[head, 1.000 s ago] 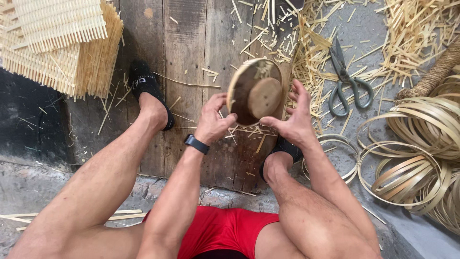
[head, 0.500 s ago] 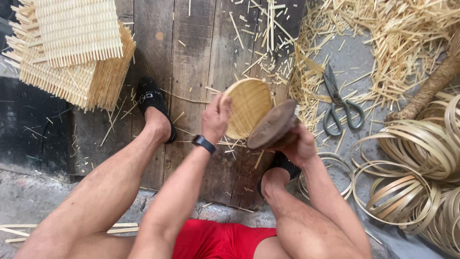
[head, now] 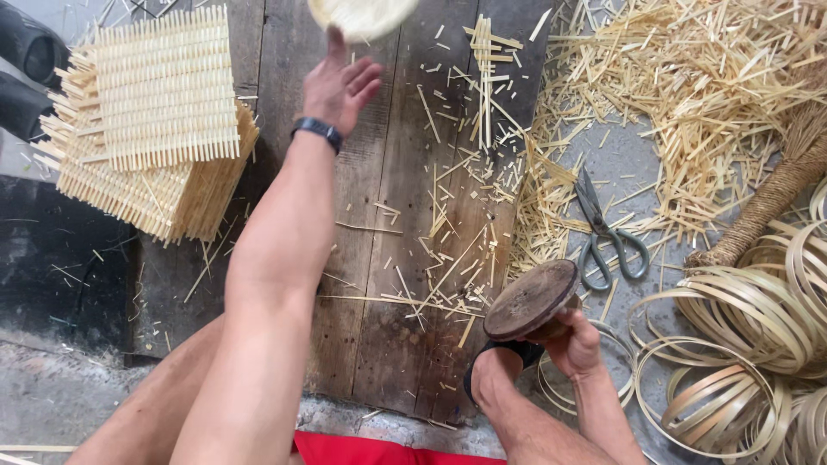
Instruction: The person sits on the floor assembling woven bamboo trays. They fit a bamboo rim ring around a square woven mat, press the assembly over a round wooden mold, and use scissors to trim the protruding strip ends, repeating the cycle for successive trays.
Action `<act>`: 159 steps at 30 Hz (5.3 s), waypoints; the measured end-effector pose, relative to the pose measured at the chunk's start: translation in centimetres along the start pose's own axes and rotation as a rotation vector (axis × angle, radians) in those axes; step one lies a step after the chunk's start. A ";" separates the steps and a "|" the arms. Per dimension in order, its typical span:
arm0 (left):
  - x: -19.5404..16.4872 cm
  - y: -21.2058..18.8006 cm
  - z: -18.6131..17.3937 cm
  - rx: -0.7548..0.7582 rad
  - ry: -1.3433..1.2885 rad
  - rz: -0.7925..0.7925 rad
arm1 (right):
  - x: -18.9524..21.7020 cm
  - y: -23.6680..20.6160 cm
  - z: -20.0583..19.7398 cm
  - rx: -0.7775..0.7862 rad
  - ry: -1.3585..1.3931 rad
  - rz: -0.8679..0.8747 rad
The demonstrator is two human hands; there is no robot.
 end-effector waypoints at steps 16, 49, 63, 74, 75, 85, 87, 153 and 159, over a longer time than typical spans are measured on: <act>24.0 -21.0 1.1 0.039 0.424 -0.140 | 0.2 6.7 9.7 0.072 -0.222 0.041; 12.4 -27.9 -2.2 0.867 1.696 0.579 | -0.7 11.7 6.6 -0.215 -0.710 -0.180; 15.3 -20.4 -6.7 0.208 0.651 -0.410 | -0.8 6.3 1.4 -0.336 -0.809 -0.312; 12.1 -22.0 -5.7 -0.021 0.728 -0.066 | 5.0 -9.3 -10.1 -0.504 -2.244 0.099; 11.3 -22.0 -5.7 -0.020 0.766 0.014 | 5.4 -9.7 -10.5 -0.520 -2.223 0.169; 6.6 -25.9 4.3 0.173 1.041 0.528 | 18.8 -13.9 -0.7 -0.828 -1.459 -0.289; 7.7 -27.2 8.5 0.301 1.067 0.488 | 19.8 -13.6 3.4 -0.725 -1.403 -0.407; 3.9 -27.3 6.4 0.324 -0.290 -0.201 | 8.9 4.3 22.0 0.025 -0.438 -0.149; 6.6 -26.0 3.5 0.081 -0.278 -0.108 | 8.5 5.8 19.5 -0.165 -0.794 -0.324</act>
Point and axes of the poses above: each hand's wrist, its own y-axis towards the middle knuckle, its own z-axis out of the palm, x = y × z, the point moved 3 cm from there along y, towards the middle knuckle, and after that the axes turned 12 degrees about x, right-handed, at the moved point
